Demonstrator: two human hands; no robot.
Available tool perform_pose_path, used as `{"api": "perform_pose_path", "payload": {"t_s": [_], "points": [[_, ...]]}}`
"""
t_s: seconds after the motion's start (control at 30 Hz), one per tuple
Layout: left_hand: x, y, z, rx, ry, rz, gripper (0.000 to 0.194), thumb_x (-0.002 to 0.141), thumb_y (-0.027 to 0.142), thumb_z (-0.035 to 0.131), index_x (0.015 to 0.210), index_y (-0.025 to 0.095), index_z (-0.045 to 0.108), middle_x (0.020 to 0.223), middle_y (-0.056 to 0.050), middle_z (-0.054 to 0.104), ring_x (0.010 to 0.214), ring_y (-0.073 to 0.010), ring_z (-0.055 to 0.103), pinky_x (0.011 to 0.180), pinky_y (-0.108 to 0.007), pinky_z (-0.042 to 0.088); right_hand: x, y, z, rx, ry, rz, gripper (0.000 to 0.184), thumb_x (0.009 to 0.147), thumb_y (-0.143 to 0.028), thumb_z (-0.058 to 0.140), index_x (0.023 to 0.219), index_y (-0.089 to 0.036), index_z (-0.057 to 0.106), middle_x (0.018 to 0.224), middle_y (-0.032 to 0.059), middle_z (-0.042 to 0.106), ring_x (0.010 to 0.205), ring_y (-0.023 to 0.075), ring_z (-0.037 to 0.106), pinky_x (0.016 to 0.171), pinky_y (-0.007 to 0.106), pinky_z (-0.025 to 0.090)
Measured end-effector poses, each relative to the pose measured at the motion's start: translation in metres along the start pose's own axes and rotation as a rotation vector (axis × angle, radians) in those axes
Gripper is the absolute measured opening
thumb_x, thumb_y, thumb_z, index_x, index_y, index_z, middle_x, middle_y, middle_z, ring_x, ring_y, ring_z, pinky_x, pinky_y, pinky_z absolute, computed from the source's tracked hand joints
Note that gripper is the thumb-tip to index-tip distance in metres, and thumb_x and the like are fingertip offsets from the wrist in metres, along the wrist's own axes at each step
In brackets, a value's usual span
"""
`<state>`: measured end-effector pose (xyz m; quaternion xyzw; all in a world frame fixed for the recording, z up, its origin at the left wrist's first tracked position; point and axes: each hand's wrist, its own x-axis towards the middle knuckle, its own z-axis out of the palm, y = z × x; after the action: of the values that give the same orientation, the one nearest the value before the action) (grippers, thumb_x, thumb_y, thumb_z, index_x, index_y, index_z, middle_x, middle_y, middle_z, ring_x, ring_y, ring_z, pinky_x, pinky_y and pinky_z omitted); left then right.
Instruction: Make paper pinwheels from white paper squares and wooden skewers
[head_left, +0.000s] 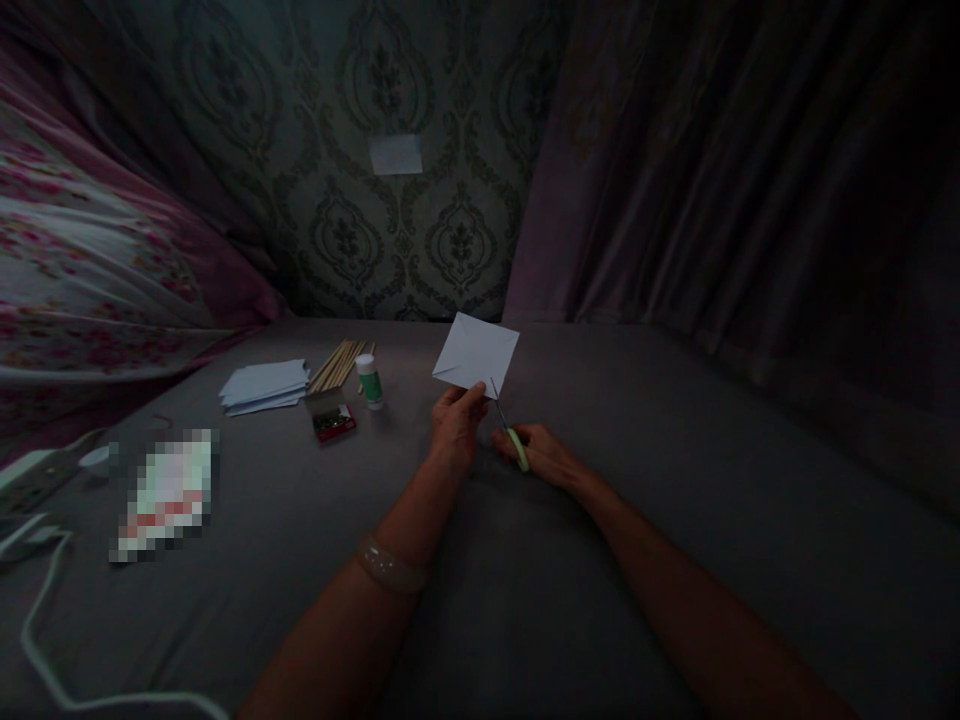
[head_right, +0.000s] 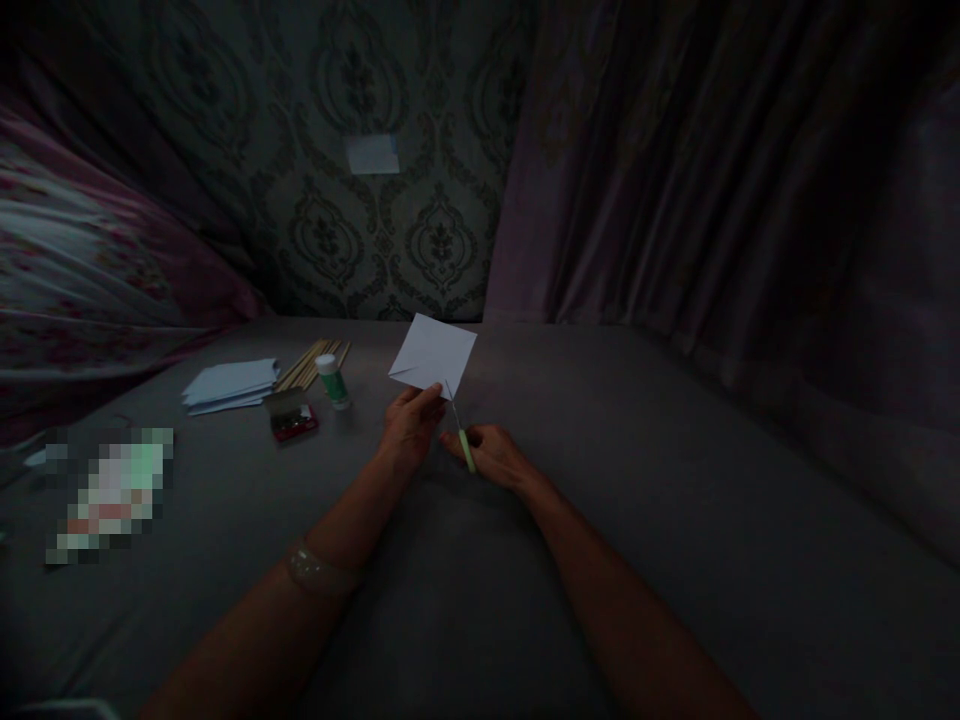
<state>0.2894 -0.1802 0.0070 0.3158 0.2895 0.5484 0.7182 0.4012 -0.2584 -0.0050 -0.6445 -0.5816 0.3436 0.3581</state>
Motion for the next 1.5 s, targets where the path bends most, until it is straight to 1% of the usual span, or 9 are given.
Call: {"api": "perform_pose_path", "payload": {"t_s": [0.13,0.3,0.5,0.67,0.9,1.0,1.27,1.5], "points": [[0.0012,-0.0011,-0.0004,0.006,0.008,0.003,0.028,0.046,0.023,0.082,0.062,0.017,0.060,0.067,0.001,0.063,0.063,-0.0112,0.058,0.063,-0.025,0.041,-0.0005,-0.0021,0.0006,-0.005,0.019,0.028,0.049,0.071,-0.063,0.054,0.057,-0.016,0.055,0.055,-0.0008,0.052,0.054,0.0117,0.046,0.054,0.025,0.034],[0.0013,-0.0011,-0.0009,-0.002,0.006,-0.004,0.027,0.047,0.021,0.082,0.063,0.016,0.061,0.067,0.000,0.063,0.064,-0.0111,0.058,0.065,-0.026,0.042,0.0012,0.0001,0.0009,-0.017,0.024,0.029,0.048,0.071,-0.062,0.055,0.058,-0.016,0.055,0.057,-0.0008,0.052,0.055,0.0115,0.046,0.054,0.025,0.033],[0.0018,-0.0011,-0.0009,-0.002,0.000,0.005,0.028,0.047,0.022,0.082,0.065,0.016,0.062,0.066,0.002,0.062,0.062,-0.0097,0.057,0.061,-0.023,0.042,0.0026,0.0013,0.0012,-0.046,0.055,0.028,0.050,0.070,-0.063,0.055,0.057,-0.015,0.055,0.055,-0.0008,0.050,0.055,0.0114,0.046,0.053,0.024,0.033],[0.0018,-0.0010,-0.0005,0.010,0.009,0.017,0.030,0.046,0.023,0.084,0.059,0.016,0.057,0.062,0.002,0.060,0.060,-0.0094,0.056,0.061,-0.023,0.043,0.0030,0.0035,0.0018,-0.019,0.054,0.023,0.049,0.070,-0.062,0.057,0.056,-0.015,0.056,0.054,-0.0009,0.051,0.053,0.0110,0.045,0.053,0.024,0.034],[0.0017,-0.0012,-0.0006,0.013,0.004,0.017,0.029,0.047,0.023,0.083,0.063,0.017,0.060,0.066,0.001,0.062,0.062,-0.0102,0.057,0.062,-0.024,0.042,0.0016,0.0011,0.0016,0.019,0.066,0.042,0.049,0.067,-0.063,0.059,0.054,-0.016,0.054,0.053,-0.0016,0.050,0.052,0.0102,0.043,0.052,0.024,0.033],[0.0025,-0.0018,-0.0015,0.009,0.003,0.016,0.028,0.047,0.023,0.082,0.062,0.017,0.060,0.065,0.002,0.061,0.062,-0.0099,0.056,0.062,-0.024,0.041,0.0011,0.0000,0.0013,0.022,0.066,0.051,0.050,0.066,-0.064,0.060,0.053,-0.016,0.053,0.052,-0.0024,0.048,0.051,0.0097,0.042,0.051,0.024,0.032],[0.0057,-0.0037,-0.0042,0.044,0.010,0.035,0.030,0.047,0.025,0.082,0.059,0.017,0.057,0.063,0.003,0.057,0.060,-0.0094,0.052,0.060,-0.024,0.037,0.0034,0.0023,0.0025,0.010,0.104,0.066,0.052,0.064,-0.066,0.061,0.054,-0.016,0.054,0.053,-0.0016,0.050,0.050,0.0097,0.043,0.049,0.024,0.032],[0.0047,-0.0012,-0.0027,0.049,0.010,0.024,0.031,0.046,0.025,0.083,0.059,0.018,0.056,0.063,0.003,0.057,0.060,-0.0095,0.053,0.060,-0.024,0.037,0.0028,0.0020,0.0030,0.003,0.129,0.059,0.050,0.064,-0.064,0.061,0.052,-0.016,0.053,0.051,-0.0017,0.049,0.050,0.0099,0.044,0.049,0.024,0.032]]}}
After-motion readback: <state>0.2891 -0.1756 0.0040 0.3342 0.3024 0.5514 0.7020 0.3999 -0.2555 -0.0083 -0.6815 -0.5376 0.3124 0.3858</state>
